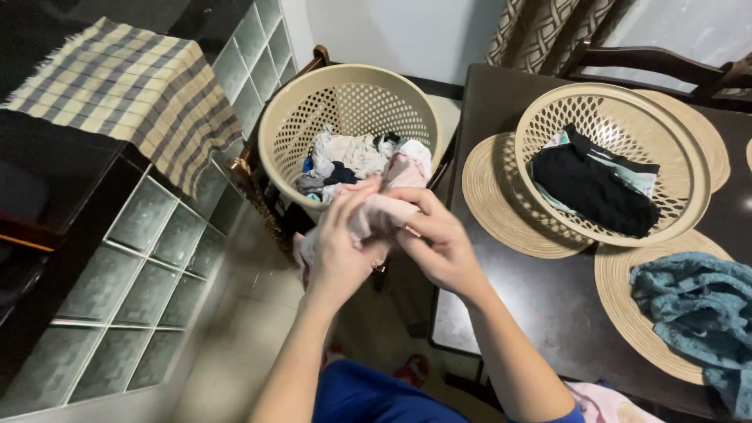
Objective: The person removes clothing items from a laundry basket, spreads them on a dining table, folds them, and places them into other baskets on the table.
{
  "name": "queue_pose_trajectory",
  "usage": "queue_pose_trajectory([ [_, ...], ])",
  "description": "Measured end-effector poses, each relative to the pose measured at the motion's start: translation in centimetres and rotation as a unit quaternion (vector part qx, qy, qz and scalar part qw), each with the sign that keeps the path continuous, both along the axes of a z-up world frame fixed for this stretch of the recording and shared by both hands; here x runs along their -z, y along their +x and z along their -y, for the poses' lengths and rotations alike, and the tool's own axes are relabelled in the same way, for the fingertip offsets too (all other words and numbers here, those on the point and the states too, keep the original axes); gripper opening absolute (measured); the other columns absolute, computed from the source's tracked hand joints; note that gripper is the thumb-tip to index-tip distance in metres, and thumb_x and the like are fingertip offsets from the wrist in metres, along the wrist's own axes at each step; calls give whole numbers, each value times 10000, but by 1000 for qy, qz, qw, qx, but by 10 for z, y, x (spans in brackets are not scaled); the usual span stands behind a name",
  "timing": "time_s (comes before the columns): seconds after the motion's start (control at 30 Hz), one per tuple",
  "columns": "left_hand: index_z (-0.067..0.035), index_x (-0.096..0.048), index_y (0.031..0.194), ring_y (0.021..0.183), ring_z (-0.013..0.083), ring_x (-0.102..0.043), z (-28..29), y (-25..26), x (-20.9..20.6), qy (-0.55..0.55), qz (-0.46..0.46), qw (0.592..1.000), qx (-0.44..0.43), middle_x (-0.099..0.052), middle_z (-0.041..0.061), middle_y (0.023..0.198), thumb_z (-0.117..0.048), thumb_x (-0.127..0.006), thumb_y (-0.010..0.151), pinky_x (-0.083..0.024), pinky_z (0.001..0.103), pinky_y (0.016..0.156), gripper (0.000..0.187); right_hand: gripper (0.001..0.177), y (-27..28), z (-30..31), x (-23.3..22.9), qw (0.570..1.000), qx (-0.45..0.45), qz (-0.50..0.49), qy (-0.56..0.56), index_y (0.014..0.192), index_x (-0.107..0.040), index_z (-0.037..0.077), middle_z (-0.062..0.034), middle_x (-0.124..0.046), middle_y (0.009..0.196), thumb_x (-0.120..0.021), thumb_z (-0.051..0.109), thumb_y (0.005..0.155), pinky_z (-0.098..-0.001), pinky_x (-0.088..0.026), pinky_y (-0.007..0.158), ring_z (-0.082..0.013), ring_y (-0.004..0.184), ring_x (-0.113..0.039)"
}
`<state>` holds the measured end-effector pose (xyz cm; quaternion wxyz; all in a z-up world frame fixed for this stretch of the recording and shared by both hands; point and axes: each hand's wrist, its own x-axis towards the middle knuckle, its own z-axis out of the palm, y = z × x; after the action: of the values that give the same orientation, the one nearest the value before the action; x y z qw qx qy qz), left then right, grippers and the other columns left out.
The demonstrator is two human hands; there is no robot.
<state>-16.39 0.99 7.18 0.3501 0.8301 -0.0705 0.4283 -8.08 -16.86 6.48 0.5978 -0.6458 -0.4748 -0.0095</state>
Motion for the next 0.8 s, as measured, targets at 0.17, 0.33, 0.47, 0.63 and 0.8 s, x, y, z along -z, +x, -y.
queue_pose_trajectory([
  [0.17,-21,-674,1164,1024,243,-707,-33,-20,29,-191,-28,981,3,-697,102,1113,-47,-725,896,-561,326,931,274,427,-14,-30,29,997,-31,-65,35,1350,-648,76,-132,-508,1466,-606,-39,941,-345,-511,1047,-271,1340,-523],
  [0.33,16,-648,1091,990,195,-634,-89,-68,34,-163,50,985,36,-645,95,1033,7,-702,946,-507,285,910,156,817,-18,-86,73,984,129,107,-66,1461,-476,90,-143,-549,1354,-868,252,762,-460,-399,1073,-366,1257,-529],
  [0.47,11,-665,1077,985,177,-616,-134,-114,45,-218,36,973,62,-636,77,1044,58,-632,937,-494,269,917,151,794,-33,-128,105,937,256,203,-124,1378,-566,57,-222,-545,1314,-873,247,671,-528,-361,972,-434,1178,-503],
  [0.63,8,-642,1036,957,145,-604,-181,-158,49,-200,53,977,-43,-626,51,1046,-221,-646,1082,-477,268,949,233,382,-39,-141,144,900,417,101,-81,1096,-604,105,-135,-650,1112,-790,134,763,-451,-508,966,-378,1085,-620],
  [0.8,28,-667,1018,911,124,-574,-176,-158,57,-271,-4,962,-38,-618,22,961,-211,-667,1071,-465,235,859,244,327,-71,-90,177,852,491,-3,-183,1113,-639,62,-196,-696,1053,-715,192,822,-517,-509,819,-444,989,-644],
])
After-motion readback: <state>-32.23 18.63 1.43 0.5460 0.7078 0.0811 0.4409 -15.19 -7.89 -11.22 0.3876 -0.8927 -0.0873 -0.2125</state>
